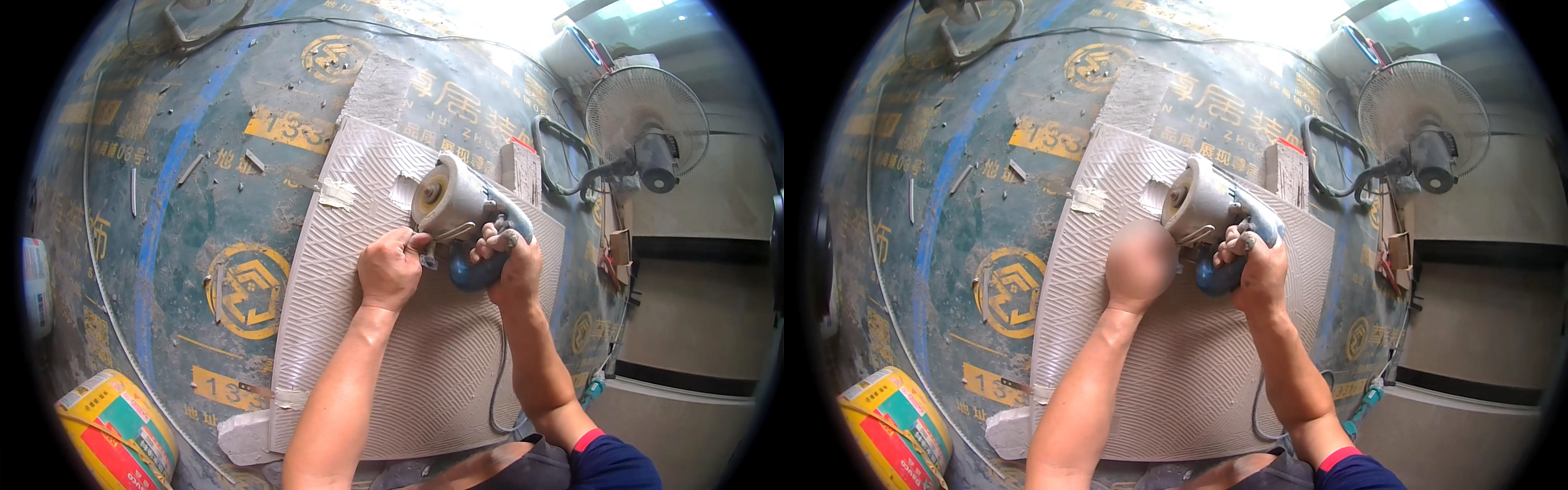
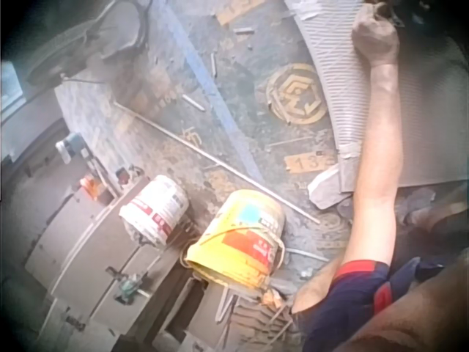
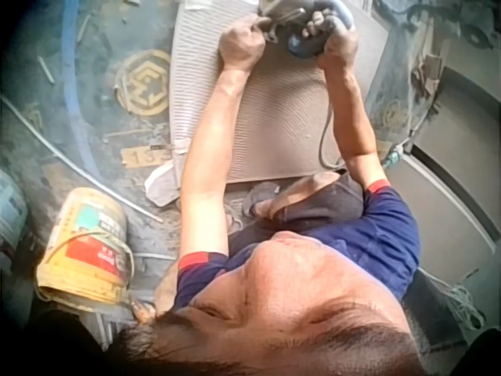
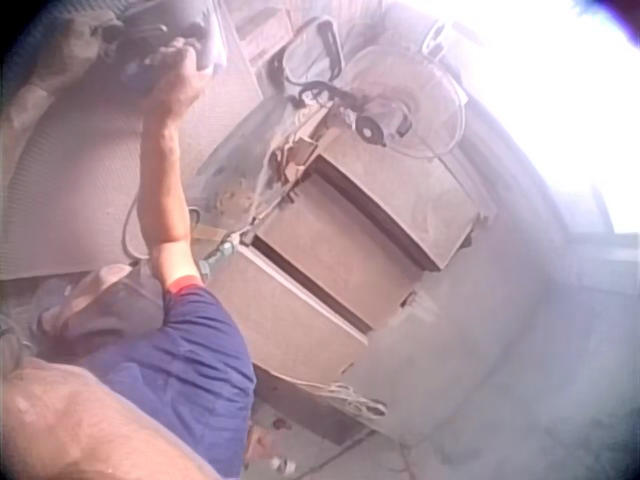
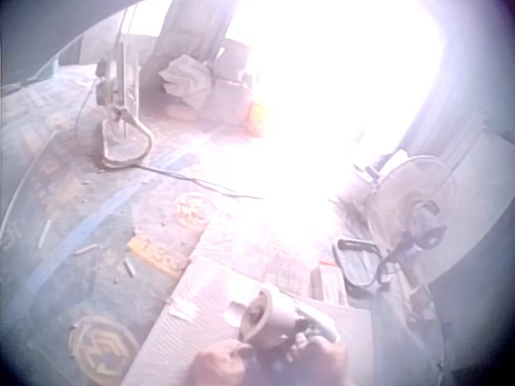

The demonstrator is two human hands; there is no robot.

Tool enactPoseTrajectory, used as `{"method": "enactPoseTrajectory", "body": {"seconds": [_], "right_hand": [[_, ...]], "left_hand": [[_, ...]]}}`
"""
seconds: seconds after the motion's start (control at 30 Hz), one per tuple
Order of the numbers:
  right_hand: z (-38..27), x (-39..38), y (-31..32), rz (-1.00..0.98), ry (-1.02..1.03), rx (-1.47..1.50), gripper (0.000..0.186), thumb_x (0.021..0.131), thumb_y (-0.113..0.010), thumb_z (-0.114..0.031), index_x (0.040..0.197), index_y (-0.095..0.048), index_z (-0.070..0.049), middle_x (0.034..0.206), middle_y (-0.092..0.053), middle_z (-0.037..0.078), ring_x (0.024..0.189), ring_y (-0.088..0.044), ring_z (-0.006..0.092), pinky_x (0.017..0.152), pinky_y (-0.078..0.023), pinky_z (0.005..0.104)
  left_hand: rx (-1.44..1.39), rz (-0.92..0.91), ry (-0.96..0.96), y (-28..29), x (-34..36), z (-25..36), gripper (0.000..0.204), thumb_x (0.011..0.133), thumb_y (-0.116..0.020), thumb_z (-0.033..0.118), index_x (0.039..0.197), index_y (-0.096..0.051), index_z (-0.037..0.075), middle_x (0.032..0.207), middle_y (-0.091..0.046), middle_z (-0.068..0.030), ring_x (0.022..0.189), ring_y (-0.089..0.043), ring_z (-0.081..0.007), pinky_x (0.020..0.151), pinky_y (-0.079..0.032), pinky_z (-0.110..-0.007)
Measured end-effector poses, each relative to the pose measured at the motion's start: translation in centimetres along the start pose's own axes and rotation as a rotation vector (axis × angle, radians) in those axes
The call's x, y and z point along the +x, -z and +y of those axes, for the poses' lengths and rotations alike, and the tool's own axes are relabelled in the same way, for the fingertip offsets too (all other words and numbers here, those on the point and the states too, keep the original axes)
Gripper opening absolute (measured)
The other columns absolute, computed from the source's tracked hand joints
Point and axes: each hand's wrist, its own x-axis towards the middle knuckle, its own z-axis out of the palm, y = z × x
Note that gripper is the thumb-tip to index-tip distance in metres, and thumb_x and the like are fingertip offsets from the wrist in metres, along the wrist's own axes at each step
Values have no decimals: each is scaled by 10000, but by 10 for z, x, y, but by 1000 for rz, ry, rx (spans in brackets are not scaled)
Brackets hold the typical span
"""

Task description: The person uses a circular saw to cut a hole in a tile, then flips the tile over and continues cutting with the saw.

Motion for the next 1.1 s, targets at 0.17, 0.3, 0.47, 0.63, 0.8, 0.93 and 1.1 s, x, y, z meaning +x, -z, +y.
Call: {"method": "enactPoseTrajectory", "body": {"seconds": [0.17,0.3,0.47,0.63,0.8,0.93,1.1], "right_hand": [[-6,-2,-7,-60,0,48,106,739,-491,27,826,-501,-32,676,-486,60,524,-474,147,520,-461,319],[-2,5,-9,-22,-13,1,96,746,-494,32,818,-500,-32,677,-496,62,523,-476,144,514,-453,321],[1,0,-4,-22,13,3,79,760,-509,16,827,-508,-26,674,-504,60,526,-484,143,507,-443,320],[0,-2,-4,-27,17,6,91,768,-505,9,855,-520,-16,679,-498,57,522,-476,140,509,-445,315],[-3,12,-15,-139,0,-18,304,784,-510,-15,1078,-547,51,688,-503,50,523,-482,131,510,-450,297],[-2,16,-17,-123,21,-66,266,777,-504,-3,1036,-548,38,680,-505,53,513,-476,133,503,-450,296],[1,11,-16,-18,-22,-30,180,745,-490,19,918,-531,-5,660,-497,51,496,-467,142,492,-451,306]], "left_hand": [[-84,48,-49,1,3,2,71,748,-632,69,715,-570,60,691,-533,-126,661,-537,-342,606,-433,-437],[-67,40,34,9,5,7,173,858,-667,132,731,-601,34,726,-623,-147,689,-613,-362,608,-474,-439],[-40,-2,-19,6,2,1,152,858,-662,124,739,-621,38,731,-627,-149,697,-619,-360,617,-479,-434],[-68,-6,-21,8,0,2,99,856,-655,105,779,-653,43,746,-637,-149,706,-623,-360,625,-484,-427],[-89,45,33,11,2,2,101,863,-645,94,791,-647,24,762,-639,-160,718,-622,-368,628,-479,-432],[-104,65,57,11,3,5,132,866,-654,108,771,-631,20,760,-633,-170,714,-616,-376,622,-473,-433],[-156,107,37,4,2,-1,56,756,-655,63,716,-628,35,695,-597,-139,660,-580,-353,614,-463,-422]]}}
